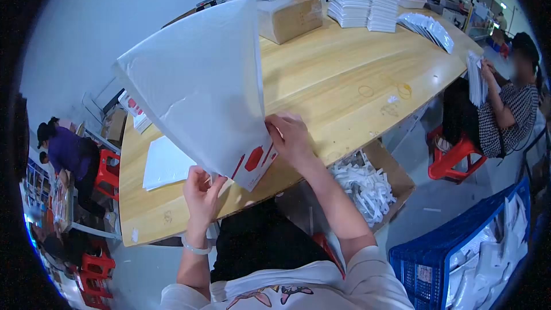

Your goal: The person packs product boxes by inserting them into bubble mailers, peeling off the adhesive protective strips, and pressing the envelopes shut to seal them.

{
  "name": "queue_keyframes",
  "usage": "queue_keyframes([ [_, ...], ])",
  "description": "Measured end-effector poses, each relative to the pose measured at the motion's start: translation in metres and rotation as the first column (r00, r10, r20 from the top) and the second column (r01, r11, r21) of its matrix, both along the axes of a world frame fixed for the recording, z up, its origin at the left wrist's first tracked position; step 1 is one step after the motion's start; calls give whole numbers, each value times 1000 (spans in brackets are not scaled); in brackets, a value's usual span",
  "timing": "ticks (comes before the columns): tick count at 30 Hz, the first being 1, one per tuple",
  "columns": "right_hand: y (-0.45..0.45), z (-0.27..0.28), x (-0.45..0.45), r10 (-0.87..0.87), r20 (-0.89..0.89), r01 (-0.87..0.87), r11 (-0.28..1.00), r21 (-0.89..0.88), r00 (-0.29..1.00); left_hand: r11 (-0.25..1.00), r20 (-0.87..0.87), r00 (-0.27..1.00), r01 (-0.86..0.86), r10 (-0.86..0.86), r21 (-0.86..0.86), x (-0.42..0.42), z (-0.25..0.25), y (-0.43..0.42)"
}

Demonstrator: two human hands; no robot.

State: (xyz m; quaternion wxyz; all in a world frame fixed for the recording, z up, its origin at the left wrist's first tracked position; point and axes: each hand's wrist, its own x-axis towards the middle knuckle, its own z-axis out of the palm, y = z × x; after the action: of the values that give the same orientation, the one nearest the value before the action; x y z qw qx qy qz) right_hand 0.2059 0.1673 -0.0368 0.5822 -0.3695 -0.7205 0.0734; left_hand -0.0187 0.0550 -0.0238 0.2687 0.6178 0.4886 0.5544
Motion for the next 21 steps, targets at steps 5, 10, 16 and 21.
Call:
queue_keyframes([
  [5, 5, -10, -4, 33, 116, -25, 997, -67, 993, 966, -543, 818, -57, 189, 251, 1, -16, -11],
  [10, 10, -30, 8, 121, 373, -60, 983, -172, 920, 1000, -713, 700, -28, 30, 14, 6, -40, -20],
  [16, -54, -26, 7, 227, 290, -151, 953, -261, 930, 977, -220, 964, 105, -146, -186, 12, -2, -29],
  [21, -138, -40, 19, 333, -342, -477, 642, -600, 879, 958, 119, 992, 77, -45, -278, 22, -6, -73],
])
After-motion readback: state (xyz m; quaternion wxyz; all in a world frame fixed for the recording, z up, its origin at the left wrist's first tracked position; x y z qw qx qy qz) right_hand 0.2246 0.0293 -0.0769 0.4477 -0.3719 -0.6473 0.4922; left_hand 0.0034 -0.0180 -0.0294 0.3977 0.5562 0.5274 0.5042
